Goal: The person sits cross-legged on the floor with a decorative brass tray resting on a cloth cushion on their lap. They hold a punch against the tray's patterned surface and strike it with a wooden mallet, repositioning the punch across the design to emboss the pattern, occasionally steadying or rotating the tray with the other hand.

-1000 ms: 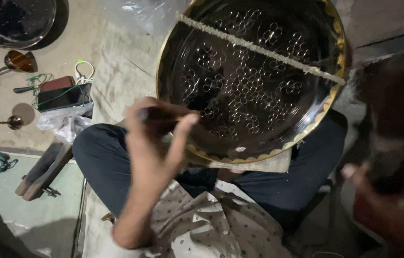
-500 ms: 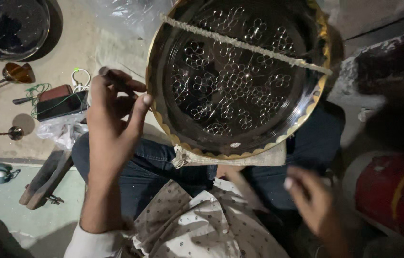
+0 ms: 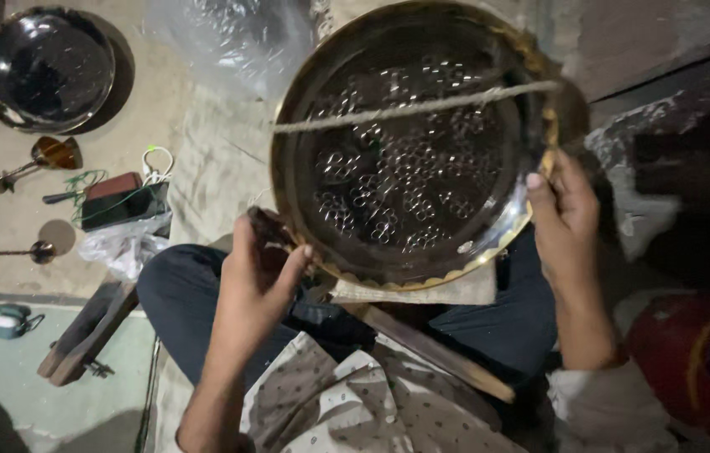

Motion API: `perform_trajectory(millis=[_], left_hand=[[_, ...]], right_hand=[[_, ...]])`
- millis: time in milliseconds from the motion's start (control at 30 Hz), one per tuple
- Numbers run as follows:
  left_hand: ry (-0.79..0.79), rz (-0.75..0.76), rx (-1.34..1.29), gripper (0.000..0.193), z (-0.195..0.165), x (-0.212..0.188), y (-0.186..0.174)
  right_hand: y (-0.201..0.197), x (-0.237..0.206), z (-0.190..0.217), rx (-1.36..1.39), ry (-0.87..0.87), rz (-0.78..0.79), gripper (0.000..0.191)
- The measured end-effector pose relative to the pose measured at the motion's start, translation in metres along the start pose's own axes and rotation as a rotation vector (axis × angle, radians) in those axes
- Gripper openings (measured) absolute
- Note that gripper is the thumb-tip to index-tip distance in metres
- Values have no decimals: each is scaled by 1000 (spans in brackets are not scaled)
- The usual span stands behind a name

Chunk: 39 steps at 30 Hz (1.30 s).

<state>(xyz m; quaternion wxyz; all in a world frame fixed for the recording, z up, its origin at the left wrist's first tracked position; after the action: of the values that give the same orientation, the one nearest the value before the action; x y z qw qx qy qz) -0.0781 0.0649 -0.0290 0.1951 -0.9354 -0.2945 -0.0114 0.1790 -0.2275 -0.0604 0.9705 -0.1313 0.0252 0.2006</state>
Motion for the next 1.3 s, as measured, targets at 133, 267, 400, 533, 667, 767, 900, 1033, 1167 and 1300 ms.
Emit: perform_trajectory(millis=[133,267,400,533,667,767,900,1033,1167,1300], left_hand=[[9,-34,-92,38,5,7,-5],[269,-175,-176,40,-10,51,-18],[651,-198,40,32,-33,82,-16],[501,-165,-131,20,-10,91,-2],[297,-313,-169,20,18,79,-4],[364,-307,-94,23,16,64,-7],[262,-259,-191,30,25,41,-24],[102,-265,-103,25,37,19,-52],[60,-218,-126,28,27,6,-64],[166,-116,-128,28,-19,1,-56]], right_hand=[[7,20,33,36,-229,33,48],[21,34,55,142,-333,59,69],[22,44,40,279,-261,18,58],[11,44,20,322,-302,-111,35],[4,33,15,269,-397,-175,26],[-4,14,8,185,-389,-222,33],[-30,-17,-22,31,-221,-290,27],[-28,-44,-84,-503,194,36,26],[22,-91,-86,-1154,-410,236,53],[45,-97,-100,-876,-226,219,43]])
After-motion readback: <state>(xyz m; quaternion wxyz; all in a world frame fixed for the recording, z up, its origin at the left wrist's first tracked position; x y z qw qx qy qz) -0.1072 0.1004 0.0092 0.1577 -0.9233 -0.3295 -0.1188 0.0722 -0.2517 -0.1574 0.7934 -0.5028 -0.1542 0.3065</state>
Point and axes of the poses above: each hand's wrist, its own x-axis towards the middle knuckle, its own y-axis out of the palm, z = x × y, the point moved 8 cm from there along x, towards the middle knuckle, and after that the axes turned 12 degrees about y, right-handed, at the moved point
